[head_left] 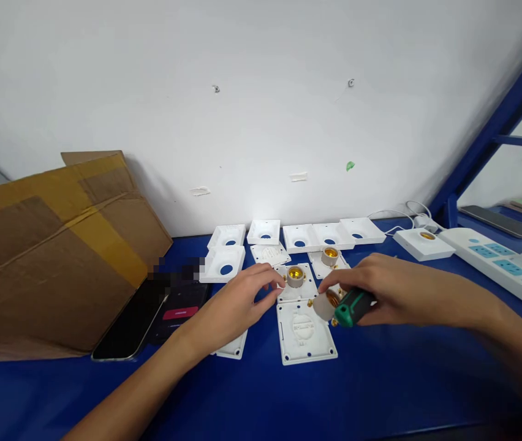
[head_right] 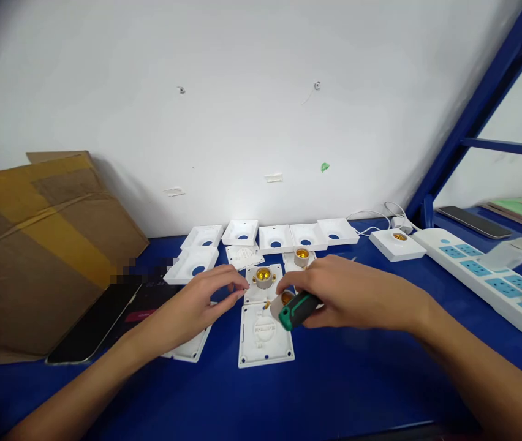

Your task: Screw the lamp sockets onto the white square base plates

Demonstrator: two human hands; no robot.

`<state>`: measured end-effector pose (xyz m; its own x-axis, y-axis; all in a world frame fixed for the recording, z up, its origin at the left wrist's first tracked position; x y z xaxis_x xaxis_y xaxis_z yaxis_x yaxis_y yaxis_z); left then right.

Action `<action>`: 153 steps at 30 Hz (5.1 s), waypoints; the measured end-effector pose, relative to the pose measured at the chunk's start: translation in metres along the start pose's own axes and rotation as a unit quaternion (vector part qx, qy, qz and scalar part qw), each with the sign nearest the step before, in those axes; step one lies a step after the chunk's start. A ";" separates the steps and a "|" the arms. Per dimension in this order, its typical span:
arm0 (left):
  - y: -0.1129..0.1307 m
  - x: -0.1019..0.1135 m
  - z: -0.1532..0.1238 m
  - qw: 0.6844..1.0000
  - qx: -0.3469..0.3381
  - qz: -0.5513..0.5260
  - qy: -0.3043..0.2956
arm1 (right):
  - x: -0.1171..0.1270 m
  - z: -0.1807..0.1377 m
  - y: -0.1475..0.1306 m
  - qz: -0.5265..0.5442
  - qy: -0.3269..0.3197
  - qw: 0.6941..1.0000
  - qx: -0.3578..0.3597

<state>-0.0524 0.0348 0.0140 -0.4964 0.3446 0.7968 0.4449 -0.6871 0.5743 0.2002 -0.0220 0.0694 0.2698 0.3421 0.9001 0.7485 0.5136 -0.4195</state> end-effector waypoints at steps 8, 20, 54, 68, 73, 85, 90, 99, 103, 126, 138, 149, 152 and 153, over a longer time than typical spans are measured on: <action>-0.004 -0.002 -0.003 0.996 -0.021 -0.019 -0.087 | -0.008 0.026 -0.020 -0.038 -0.034 0.999 0.007; -0.007 0.000 -0.006 0.988 0.025 -0.026 -0.149 | -0.036 0.032 -0.020 -0.063 -0.023 0.997 -0.037; -0.009 -0.017 0.000 0.990 -0.101 -0.034 -0.092 | -0.036 0.020 -0.005 0.016 -0.050 0.999 0.003; -0.010 -0.019 0.002 0.991 -0.097 -0.029 -0.087 | -0.034 0.015 -0.001 0.015 -0.057 0.998 -0.007; -0.011 -0.021 0.002 0.991 -0.102 -0.027 -0.084 | -0.036 0.014 0.000 -0.002 -0.047 0.999 -0.007; -0.009 -0.020 0.002 0.992 -0.087 -0.032 -0.086 | -0.035 0.012 -0.002 -0.029 -0.042 0.999 -0.009; -0.009 -0.020 0.003 0.992 -0.093 -0.034 -0.081 | -0.036 0.012 -0.003 -0.046 -0.040 0.998 -0.010; -0.010 -0.021 0.003 0.992 -0.093 -0.039 -0.079 | -0.038 0.012 -0.001 -0.055 -0.036 0.998 -0.011; -0.011 -0.021 0.002 0.991 -0.099 -0.037 -0.084 | -0.039 0.012 -0.002 -0.046 -0.032 0.998 -0.007; -0.003 -0.023 -0.001 0.988 -0.125 -0.031 -0.086 | -0.032 0.011 0.004 0.032 -0.075 0.997 0.005; 0.000 -0.026 -0.002 0.988 -0.100 -0.070 -0.099 | -0.029 0.008 0.005 0.080 -0.095 0.992 0.025; 0.014 -0.028 -0.006 0.985 -0.123 -0.034 -0.114 | -0.027 0.005 0.001 0.085 -0.123 0.987 0.051; 0.017 -0.029 -0.007 0.983 -0.127 -0.025 -0.128 | -0.019 0.001 0.002 0.077 -0.104 0.990 0.047; 0.017 -0.029 -0.008 0.983 -0.131 -0.017 -0.127 | -0.014 -0.002 0.004 0.081 -0.085 0.992 0.036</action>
<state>-0.0364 0.0078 -0.0008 -0.2895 0.4957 0.8188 0.2081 -0.8024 0.5593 0.2001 -0.0263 0.0552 0.2713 0.5495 0.7902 0.6570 0.4943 -0.5692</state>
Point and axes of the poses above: each hand's wrist, its own z-axis towards the middle knuckle, its own x-axis out of the back of the hand, y = z × x, the point moved 2 cm from there along z, towards the middle knuckle
